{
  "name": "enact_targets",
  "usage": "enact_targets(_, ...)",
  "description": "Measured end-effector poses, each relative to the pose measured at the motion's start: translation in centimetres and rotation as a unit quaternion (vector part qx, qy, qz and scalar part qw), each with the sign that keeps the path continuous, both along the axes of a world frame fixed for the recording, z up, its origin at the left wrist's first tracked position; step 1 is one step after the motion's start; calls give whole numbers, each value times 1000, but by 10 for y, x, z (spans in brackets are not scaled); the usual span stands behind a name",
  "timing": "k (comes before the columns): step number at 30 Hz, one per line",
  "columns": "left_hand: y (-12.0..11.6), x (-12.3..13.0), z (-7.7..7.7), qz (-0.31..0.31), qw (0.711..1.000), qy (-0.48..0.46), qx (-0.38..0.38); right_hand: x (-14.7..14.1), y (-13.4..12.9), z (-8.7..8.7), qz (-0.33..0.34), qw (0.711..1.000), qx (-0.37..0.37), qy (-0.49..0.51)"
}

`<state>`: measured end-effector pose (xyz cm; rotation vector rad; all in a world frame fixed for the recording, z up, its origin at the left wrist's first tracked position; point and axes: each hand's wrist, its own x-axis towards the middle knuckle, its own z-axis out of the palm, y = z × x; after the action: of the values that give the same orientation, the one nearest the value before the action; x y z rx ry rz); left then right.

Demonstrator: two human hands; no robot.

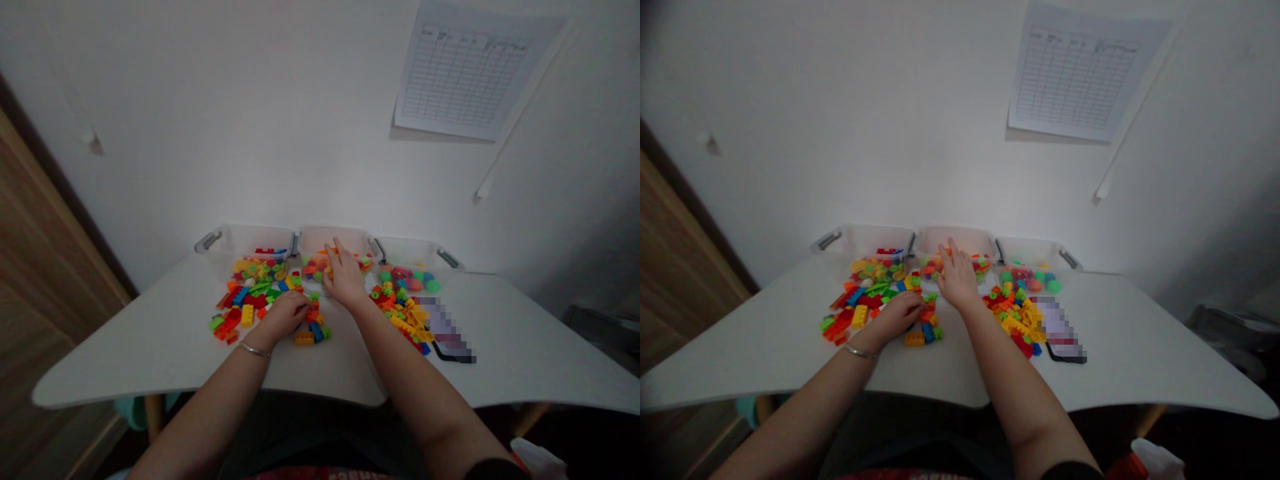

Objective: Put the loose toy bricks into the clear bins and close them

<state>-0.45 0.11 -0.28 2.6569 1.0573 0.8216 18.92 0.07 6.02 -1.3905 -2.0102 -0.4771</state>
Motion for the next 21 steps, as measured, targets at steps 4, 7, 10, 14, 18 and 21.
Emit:
enact_targets(4, 1, 0, -1, -2, 1000, -4, 2, 0, -1, 1, 3, 1000, -14, -9)
enact_targets(7, 2, -1, -3, -4, 1000, -11, 4, 1, -1, 0, 16, 1000, -13, 3)
enact_targets(10, 2, -1, -3, -4, 1000, -10, 7, 4, -1, 0, 43, 997, 3, 61)
enact_targets(14, 1, 0, -1, -3, 1000, 2, 6, 9, -4, 2, 67, 984, 47, 161)
enact_targets(18, 0, 0, 0, 0, 1000, 0, 2, 13, -12, -2, 54, 968, 82, 231)
enact_targets(21, -1, 1, 1, 3, 1000, -4, -3, 14, -19, -18, 81, 966, 51, 239)
